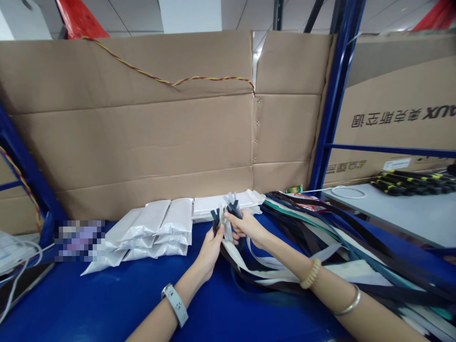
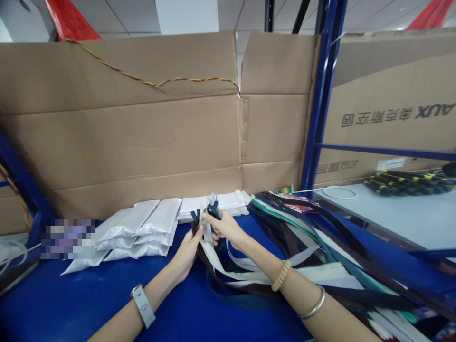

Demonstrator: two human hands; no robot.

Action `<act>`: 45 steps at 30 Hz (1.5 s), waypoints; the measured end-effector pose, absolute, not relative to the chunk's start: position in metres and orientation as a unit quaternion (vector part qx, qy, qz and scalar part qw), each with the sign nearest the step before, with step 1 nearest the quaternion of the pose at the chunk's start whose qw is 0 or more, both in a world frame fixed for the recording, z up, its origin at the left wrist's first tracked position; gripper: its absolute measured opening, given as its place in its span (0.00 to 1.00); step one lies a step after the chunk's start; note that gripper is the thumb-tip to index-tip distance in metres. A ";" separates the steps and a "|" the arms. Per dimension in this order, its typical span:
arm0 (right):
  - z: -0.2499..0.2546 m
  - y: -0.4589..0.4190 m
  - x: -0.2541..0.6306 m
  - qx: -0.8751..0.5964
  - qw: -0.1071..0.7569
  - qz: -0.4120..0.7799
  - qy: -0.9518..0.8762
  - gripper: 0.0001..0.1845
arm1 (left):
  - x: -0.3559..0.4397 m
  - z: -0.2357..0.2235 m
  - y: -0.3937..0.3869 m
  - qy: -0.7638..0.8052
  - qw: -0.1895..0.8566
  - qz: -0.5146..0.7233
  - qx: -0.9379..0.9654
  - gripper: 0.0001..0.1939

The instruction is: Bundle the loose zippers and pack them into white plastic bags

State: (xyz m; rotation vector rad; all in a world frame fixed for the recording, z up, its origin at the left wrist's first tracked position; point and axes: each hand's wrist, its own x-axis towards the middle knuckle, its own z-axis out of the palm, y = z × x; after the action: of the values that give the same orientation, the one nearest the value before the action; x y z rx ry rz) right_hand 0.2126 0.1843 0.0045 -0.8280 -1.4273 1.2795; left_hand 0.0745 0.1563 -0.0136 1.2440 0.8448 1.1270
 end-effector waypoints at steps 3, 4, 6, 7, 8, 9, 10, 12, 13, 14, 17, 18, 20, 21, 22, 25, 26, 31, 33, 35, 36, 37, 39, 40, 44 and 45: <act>0.003 0.182 0.211 -0.340 0.490 0.513 -0.617 0.19 | 0.075 -0.012 0.156 0.359 0.589 0.479 0.543 0.28; 0.002 0.182 0.211 -0.338 0.492 0.513 -0.617 0.18 | 0.075 -0.012 0.155 0.359 0.589 0.478 0.544 0.27; 0.000 0.182 0.210 -0.334 0.501 0.513 -0.612 0.17 | 0.075 -0.011 0.155 0.358 0.587 0.478 0.547 0.27; -0.001 0.183 0.210 -0.332 0.505 0.513 -0.610 0.17 | 0.076 -0.011 0.155 0.358 0.586 0.477 0.548 0.27; -0.002 0.183 0.210 -0.331 0.507 0.512 -0.609 0.17 | 0.076 -0.012 0.155 0.358 0.586 0.477 0.548 0.27; -0.002 0.183 0.209 -0.332 0.509 0.510 -0.608 0.17 | 0.076 -0.012 0.155 0.358 0.587 0.477 0.548 0.26; -0.003 0.184 0.209 -0.333 0.511 0.509 -0.608 0.17 | 0.075 -0.012 0.155 0.356 0.589 0.476 0.547 0.26; -0.004 0.184 0.209 -0.333 0.515 0.507 -0.606 0.17 | 0.075 -0.013 0.155 0.354 0.595 0.476 0.543 0.27; -0.004 0.185 0.209 -0.333 0.516 0.507 -0.605 0.17 | 0.075 -0.013 0.155 0.354 0.598 0.476 0.539 0.27; -0.005 0.185 0.209 -0.332 0.517 0.506 -0.605 0.17 | 0.075 -0.013 0.155 0.354 0.600 0.478 0.534 0.28; -0.004 0.186 0.209 -0.335 0.519 0.503 -0.604 0.18 | 0.075 -0.013 0.155 0.360 0.605 0.488 0.516 0.29; -0.004 0.186 0.209 -0.337 0.521 0.501 -0.604 0.18 | 0.074 -0.013 0.155 0.362 0.605 0.493 0.509 0.29; -0.004 0.187 0.209 -0.341 0.529 0.489 -0.604 0.18 | 0.074 -0.014 0.156 0.363 0.599 0.510 0.499 0.28; -0.004 0.187 0.210 -0.344 0.532 0.481 -0.606 0.18 | 0.073 -0.014 0.157 0.361 0.595 0.520 0.495 0.27; -0.003 0.187 0.210 -0.345 0.535 0.473 -0.609 0.18 | 0.073 -0.015 0.158 0.359 0.589 0.531 0.491 0.26; -0.003 0.189 0.211 -0.352 0.540 0.454 -0.616 0.18 | 0.072 -0.016 0.160 0.352 0.576 0.553 0.488 0.24; -0.003 0.189 0.211 -0.354 0.540 0.451 -0.616 0.17 | 0.071 -0.016 0.161 0.350 0.573 0.556 0.489 0.24; -0.003 0.190 0.210 -0.346 0.560 0.441 -0.610 0.17 | 0.072 -0.016 0.161 0.345 0.559 0.570 0.494 0.23; -0.004 0.190 0.210 -0.340 0.570 0.432 -0.611 0.16 | 0.072 -0.016 0.161 0.340 0.560 0.570 0.496 0.24; -0.004 0.191 0.211 -0.341 0.570 0.421 -0.618 0.16 | 0.071 -0.017 0.162 0.338 0.561 0.566 0.501 0.24; -0.004 0.191 0.211 -0.345 0.565 0.416 -0.624 0.16 | 0.071 -0.017 0.162 0.340 0.558 0.567 0.502 0.24; -0.003 0.191 0.212 -0.350 0.556 0.412 -0.631 0.16 | 0.071 -0.017 0.163 0.344 0.553 0.570 0.501 0.23; -0.001 0.190 0.212 -0.355 0.532 0.402 -0.655 0.14 | 0.070 -0.018 0.165 0.355 0.541 0.578 0.498 0.23; 0.000 0.190 0.212 -0.353 0.520 0.392 -0.672 0.13 | 0.070 -0.018 0.166 0.358 0.537 0.580 0.496 0.22; 0.004 0.186 0.207 -0.370 0.489 0.298 -0.732 0.09 | 0.072 -0.017 0.167 0.366 0.541 0.583 0.484 0.24; 0.004 0.184 0.205 -0.388 0.478 0.264 -0.742 0.09 | 0.073 -0.016 0.166 0.369 0.545 0.584 0.475 0.24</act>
State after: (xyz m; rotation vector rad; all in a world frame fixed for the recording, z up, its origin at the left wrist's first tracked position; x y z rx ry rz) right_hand 0.2050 0.1841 0.0044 -0.9484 -1.8119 0.6438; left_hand 0.0730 0.1659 -0.0165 1.1264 0.8747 1.3847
